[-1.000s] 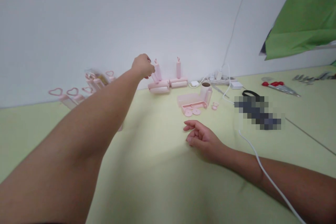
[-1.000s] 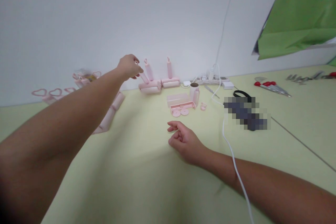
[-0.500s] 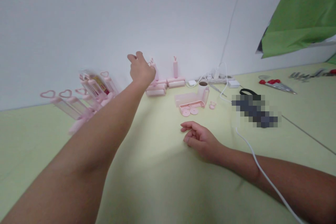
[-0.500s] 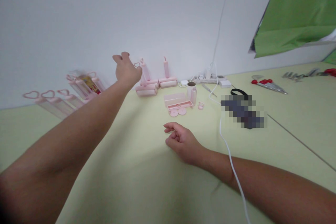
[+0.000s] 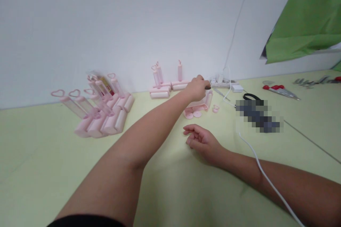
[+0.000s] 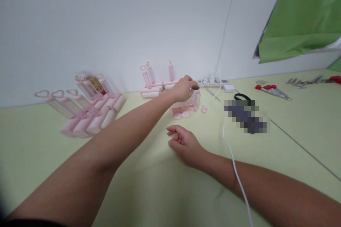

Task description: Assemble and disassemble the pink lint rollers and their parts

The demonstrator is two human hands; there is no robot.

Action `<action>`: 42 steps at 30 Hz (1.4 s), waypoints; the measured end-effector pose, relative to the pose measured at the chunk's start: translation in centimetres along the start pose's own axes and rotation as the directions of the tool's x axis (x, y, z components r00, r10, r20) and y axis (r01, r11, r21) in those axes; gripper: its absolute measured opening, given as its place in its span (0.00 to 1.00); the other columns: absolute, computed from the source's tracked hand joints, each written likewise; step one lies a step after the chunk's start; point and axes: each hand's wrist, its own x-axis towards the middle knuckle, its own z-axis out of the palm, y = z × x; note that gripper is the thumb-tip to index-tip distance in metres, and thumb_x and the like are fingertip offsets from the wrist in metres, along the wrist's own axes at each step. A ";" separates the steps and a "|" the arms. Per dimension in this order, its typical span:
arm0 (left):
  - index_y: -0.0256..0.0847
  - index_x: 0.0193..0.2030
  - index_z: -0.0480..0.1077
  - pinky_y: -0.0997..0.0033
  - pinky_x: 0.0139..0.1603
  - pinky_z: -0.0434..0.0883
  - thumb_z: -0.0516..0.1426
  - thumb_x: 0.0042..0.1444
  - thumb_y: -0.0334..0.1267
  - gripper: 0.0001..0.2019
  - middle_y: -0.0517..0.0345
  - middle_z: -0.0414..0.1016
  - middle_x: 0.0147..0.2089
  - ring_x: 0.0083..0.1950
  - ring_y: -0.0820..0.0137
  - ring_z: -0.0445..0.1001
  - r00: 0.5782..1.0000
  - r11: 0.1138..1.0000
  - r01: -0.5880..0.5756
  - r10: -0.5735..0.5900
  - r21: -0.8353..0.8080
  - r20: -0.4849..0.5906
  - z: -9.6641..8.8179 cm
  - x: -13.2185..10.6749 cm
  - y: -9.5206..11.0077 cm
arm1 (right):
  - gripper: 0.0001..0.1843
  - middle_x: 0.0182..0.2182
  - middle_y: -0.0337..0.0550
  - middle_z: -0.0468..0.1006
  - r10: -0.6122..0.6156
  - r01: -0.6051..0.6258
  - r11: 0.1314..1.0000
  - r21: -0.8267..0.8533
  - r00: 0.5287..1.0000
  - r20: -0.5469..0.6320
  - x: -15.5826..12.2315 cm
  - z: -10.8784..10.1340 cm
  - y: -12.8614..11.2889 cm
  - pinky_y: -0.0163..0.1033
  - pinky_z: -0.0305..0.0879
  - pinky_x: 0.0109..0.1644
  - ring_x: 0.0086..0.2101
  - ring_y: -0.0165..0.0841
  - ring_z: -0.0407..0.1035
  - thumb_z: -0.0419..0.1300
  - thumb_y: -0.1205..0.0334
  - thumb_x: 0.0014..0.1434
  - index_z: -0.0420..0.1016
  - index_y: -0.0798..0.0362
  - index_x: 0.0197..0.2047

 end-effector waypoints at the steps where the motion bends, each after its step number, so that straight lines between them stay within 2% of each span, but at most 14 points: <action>1: 0.45 0.53 0.73 0.58 0.59 0.65 0.54 0.55 0.27 0.20 0.48 0.64 0.58 0.56 0.59 0.68 1.000 1.000 0.001 -0.001 0.010 -0.003 0.2 0.3 -0.1 | 0.21 0.46 0.45 0.72 -0.003 0.003 1.000 0.000 1.000 0.001 0.0 0.0 0.0 0.37 0.62 0.35 0.31 0.27 0.65 0.59 0.65 0.58 0.68 0.51 0.55; 4: 0.45 0.52 0.74 0.58 0.59 0.66 0.55 0.53 0.27 0.20 0.48 0.65 0.57 0.56 0.59 0.68 1.000 0.999 -0.006 0.006 0.031 -0.021 0.6 0.8 -0.7 | 0.21 0.46 0.45 0.72 -0.004 0.004 1.000 -0.012 1.000 0.008 0.0 -0.1 -0.1 0.36 0.61 0.34 0.30 0.27 0.65 0.59 0.65 0.58 0.68 0.51 0.55; 15: 0.42 0.52 0.74 0.61 0.62 0.65 0.56 0.54 0.30 0.19 0.47 0.64 0.56 0.56 0.60 0.70 0.998 0.999 -0.048 0.048 0.006 0.029 1.0 0.5 -2.2 | 0.20 0.46 0.45 0.73 -0.008 0.008 1.000 -0.026 1.000 0.005 0.1 -0.1 0.0 0.34 0.60 0.32 0.30 0.27 0.65 0.58 0.65 0.58 0.68 0.51 0.55; 20: 0.44 0.59 0.68 0.65 0.61 0.66 0.54 0.55 0.28 0.24 0.48 0.63 0.58 0.55 0.64 0.72 0.994 0.996 -0.091 0.092 -0.023 0.057 0.8 0.1 -2.6 | 0.20 0.46 0.46 0.73 -0.018 0.018 0.999 -0.051 1.000 0.002 0.1 -0.1 -0.1 0.35 0.61 0.32 0.31 0.27 0.66 0.58 0.65 0.58 0.69 0.51 0.55; 24: 0.42 0.62 0.61 0.64 0.59 0.66 0.53 0.56 0.28 0.25 0.47 0.65 0.57 0.55 0.64 0.70 0.997 0.997 -0.078 0.077 0.025 0.010 0.2 -0.6 -2.9 | 0.20 0.46 0.46 0.73 -0.002 0.002 0.999 -0.052 1.000 0.001 0.0 -0.1 -0.2 0.35 0.62 0.33 0.31 0.28 0.67 0.59 0.65 0.58 0.69 0.52 0.55; 27: 0.39 0.58 0.62 0.62 0.54 0.68 0.52 0.57 0.30 0.21 0.45 0.66 0.55 0.52 0.62 0.71 0.999 0.995 -0.030 0.034 0.096 -0.035 -0.4 -1.4 -3.1 | 0.21 0.46 0.46 0.74 0.003 -0.003 0.998 -0.063 1.000 -0.006 0.0 -0.2 -0.3 0.35 0.62 0.33 0.31 0.28 0.67 0.59 0.65 0.58 0.69 0.52 0.55; 29: 0.39 0.52 0.67 0.61 0.51 0.68 0.53 0.57 0.32 0.16 0.45 0.67 0.52 0.49 0.60 0.71 0.999 0.992 -0.032 0.034 0.125 -0.018 -0.7 -2.0 -3.2 | 0.21 0.46 0.46 0.74 0.005 -0.006 0.998 -0.070 1.000 -0.012 0.0 -0.1 -0.3 0.35 0.61 0.32 0.30 0.27 0.66 0.58 0.65 0.58 0.69 0.52 0.55; 32: 0.39 0.42 0.73 0.63 0.48 0.68 0.55 0.56 0.36 0.09 0.47 0.71 0.47 0.46 0.60 0.73 0.997 0.984 -0.065 0.056 0.169 0.055 -1.0 -2.9 -3.3 | 0.21 0.46 0.46 0.74 0.011 -0.012 0.997 -0.074 1.000 -0.012 0.1 0.0 -0.5 0.35 0.61 0.31 0.29 0.27 0.65 0.58 0.65 0.57 0.69 0.53 0.55; 37: 0.40 0.34 0.76 0.65 0.42 0.68 0.57 0.53 0.36 0.06 0.50 0.77 0.37 0.41 0.60 0.75 0.978 0.968 -0.110 0.065 0.225 0.200 -0.7 -3.7 -2.5 | 0.20 0.44 0.45 0.74 0.012 -0.013 0.996 -0.085 1.000 -0.016 0.0 0.2 -0.7 0.34 0.60 0.31 0.28 0.26 0.64 0.59 0.64 0.58 0.69 0.53 0.54; 40: 0.41 0.35 0.75 0.64 0.40 0.68 0.58 0.52 0.37 0.06 0.50 0.78 0.36 0.40 0.58 0.76 0.974 0.962 -0.118 0.063 0.247 0.220 -0.3 -3.9 -1.4 | 0.20 0.44 0.45 0.74 0.013 -0.014 0.997 -0.073 1.000 -0.015 0.0 0.2 -0.7 0.34 0.59 0.30 0.28 0.26 0.64 0.59 0.64 0.58 0.69 0.53 0.54; 42: 0.41 0.42 0.74 0.63 0.41 0.68 0.56 0.56 0.37 0.10 0.47 0.79 0.41 0.43 0.56 0.76 0.983 0.961 -0.100 0.055 0.257 0.175 -0.2 -3.6 -0.6 | 0.19 0.44 0.45 0.74 0.013 -0.014 0.997 -0.070 1.000 -0.016 0.0 0.1 -0.7 0.34 0.60 0.30 0.28 0.26 0.64 0.59 0.64 0.57 0.70 0.53 0.53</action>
